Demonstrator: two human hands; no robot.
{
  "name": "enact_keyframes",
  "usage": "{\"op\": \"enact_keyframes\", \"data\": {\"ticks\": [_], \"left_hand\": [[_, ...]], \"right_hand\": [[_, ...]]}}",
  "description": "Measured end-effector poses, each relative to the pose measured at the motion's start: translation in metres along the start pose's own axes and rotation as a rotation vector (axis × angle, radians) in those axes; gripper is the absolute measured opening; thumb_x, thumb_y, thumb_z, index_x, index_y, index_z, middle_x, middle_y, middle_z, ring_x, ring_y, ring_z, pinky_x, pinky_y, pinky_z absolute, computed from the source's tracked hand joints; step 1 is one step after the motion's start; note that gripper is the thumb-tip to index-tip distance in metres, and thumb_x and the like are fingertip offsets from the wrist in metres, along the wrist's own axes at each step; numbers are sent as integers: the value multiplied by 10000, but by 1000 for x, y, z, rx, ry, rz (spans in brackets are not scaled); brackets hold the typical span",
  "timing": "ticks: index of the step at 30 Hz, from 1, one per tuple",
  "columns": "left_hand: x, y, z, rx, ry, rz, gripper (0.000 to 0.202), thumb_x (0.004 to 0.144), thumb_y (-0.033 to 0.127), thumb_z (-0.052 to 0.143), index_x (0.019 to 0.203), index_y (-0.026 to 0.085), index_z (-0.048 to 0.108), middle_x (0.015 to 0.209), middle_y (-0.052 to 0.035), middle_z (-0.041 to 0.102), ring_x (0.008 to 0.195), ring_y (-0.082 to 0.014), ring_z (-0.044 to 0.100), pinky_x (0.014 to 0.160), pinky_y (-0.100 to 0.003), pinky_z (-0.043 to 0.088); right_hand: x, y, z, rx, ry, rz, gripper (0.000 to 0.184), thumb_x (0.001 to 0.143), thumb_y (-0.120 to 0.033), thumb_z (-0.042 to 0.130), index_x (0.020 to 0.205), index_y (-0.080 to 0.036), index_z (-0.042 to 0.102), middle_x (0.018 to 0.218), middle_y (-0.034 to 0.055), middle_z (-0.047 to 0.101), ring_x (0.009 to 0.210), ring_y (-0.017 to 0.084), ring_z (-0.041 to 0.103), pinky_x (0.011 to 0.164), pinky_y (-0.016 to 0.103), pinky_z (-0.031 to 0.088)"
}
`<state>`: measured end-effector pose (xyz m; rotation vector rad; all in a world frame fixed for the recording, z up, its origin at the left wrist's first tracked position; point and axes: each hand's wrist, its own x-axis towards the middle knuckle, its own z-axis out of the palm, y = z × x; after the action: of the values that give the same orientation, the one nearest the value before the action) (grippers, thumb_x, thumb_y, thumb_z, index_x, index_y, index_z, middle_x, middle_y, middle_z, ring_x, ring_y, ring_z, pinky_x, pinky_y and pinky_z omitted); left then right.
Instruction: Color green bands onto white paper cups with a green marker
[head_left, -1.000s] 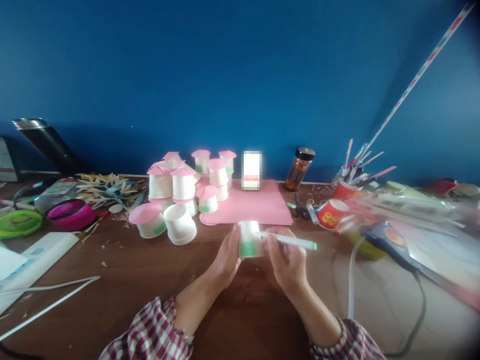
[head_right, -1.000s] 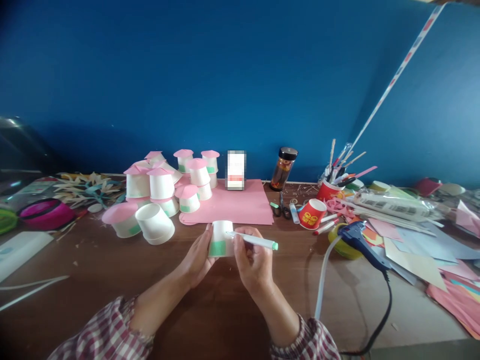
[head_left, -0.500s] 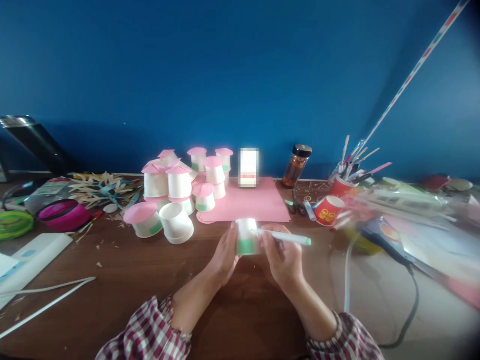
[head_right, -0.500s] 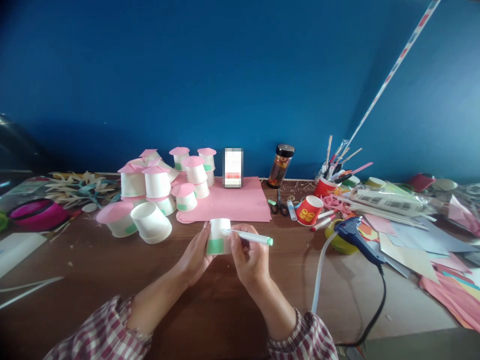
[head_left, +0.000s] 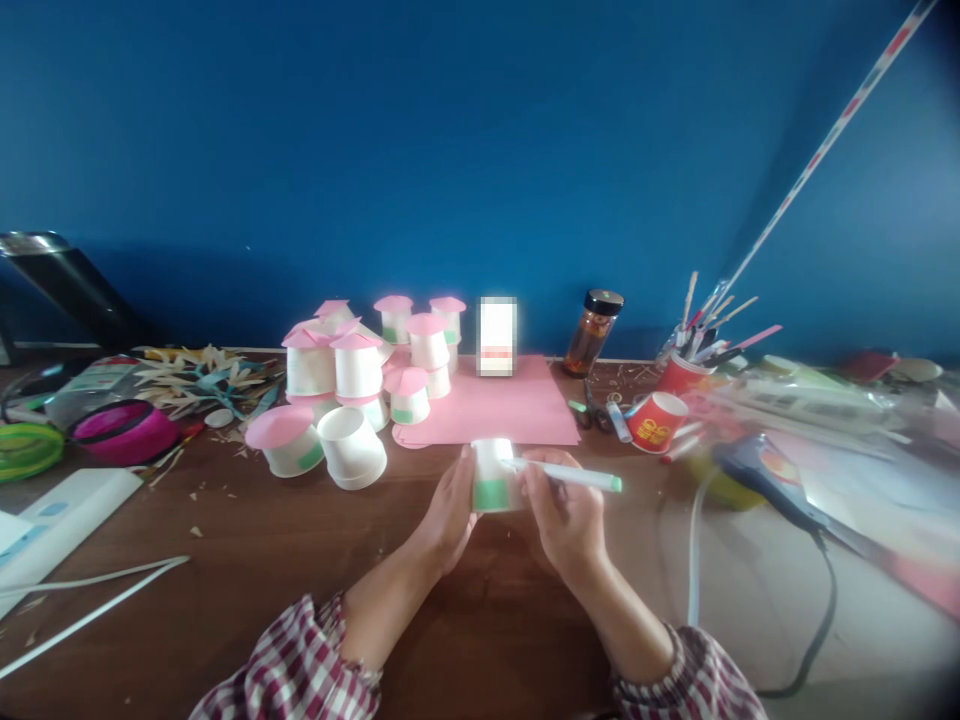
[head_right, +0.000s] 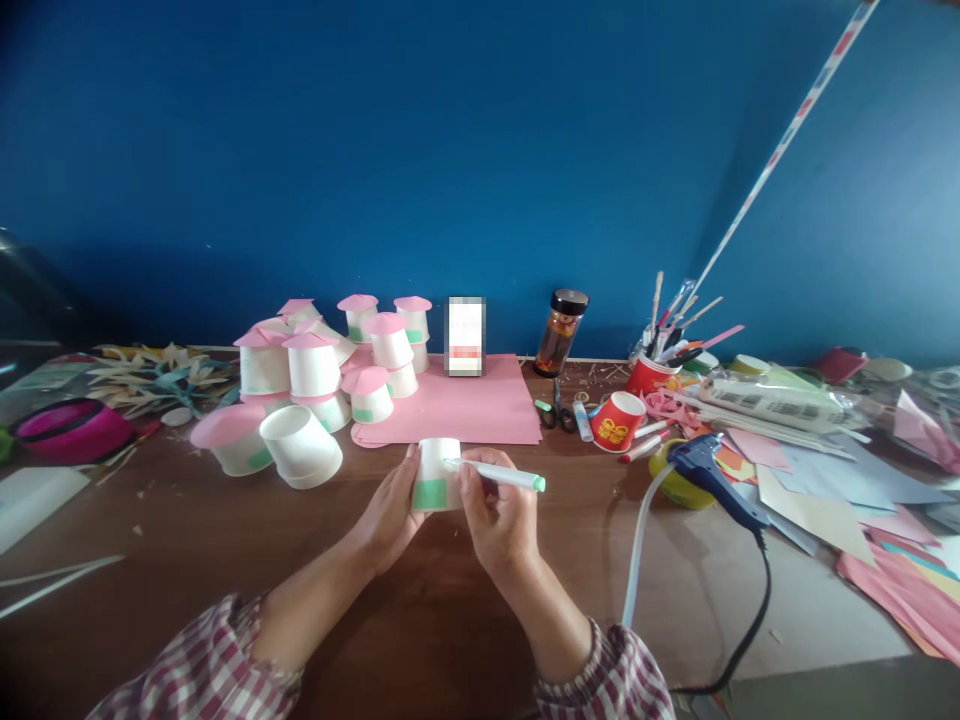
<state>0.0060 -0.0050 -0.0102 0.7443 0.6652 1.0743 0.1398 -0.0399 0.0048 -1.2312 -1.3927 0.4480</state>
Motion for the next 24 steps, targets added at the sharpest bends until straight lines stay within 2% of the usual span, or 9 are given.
{"op": "enact_keyframes", "data": {"ticks": [5,8,18,24], "left_hand": [[0,2,1,7,-2,3,480,846,546,486,1088,157,628,1027,-91,674,1022,-235,571,888,-346,433],[0,2,1,11,10,2,478,840,540,499,1058,138,639,998,-104,676,1001,-241,575,871,-346,438],[0,1,1,9,3,-4,455,843,543,495,1007,148,651,900,-69,675,897,-195,586,831,-306,442],[1,1,2,-15,24,-6,421,840,519,517,1008,158,654,931,-66,681,943,-203,587,855,-311,434]], "right_hand": [[0,0,0,9,-1,-13,118,882,-257,541,934,-183,617,689,11,662,574,127,631,532,197,510],[0,-1,0,7,-4,-21,113,884,-253,539,928,-185,618,682,7,655,564,122,624,526,193,505],[0,0,-1,-29,-11,-19,124,886,-266,534,919,-185,622,679,7,654,561,126,615,518,200,498],[0,-1,-1,-27,-19,-19,122,887,-267,535,923,-190,623,689,10,665,569,129,628,522,199,504]]}}
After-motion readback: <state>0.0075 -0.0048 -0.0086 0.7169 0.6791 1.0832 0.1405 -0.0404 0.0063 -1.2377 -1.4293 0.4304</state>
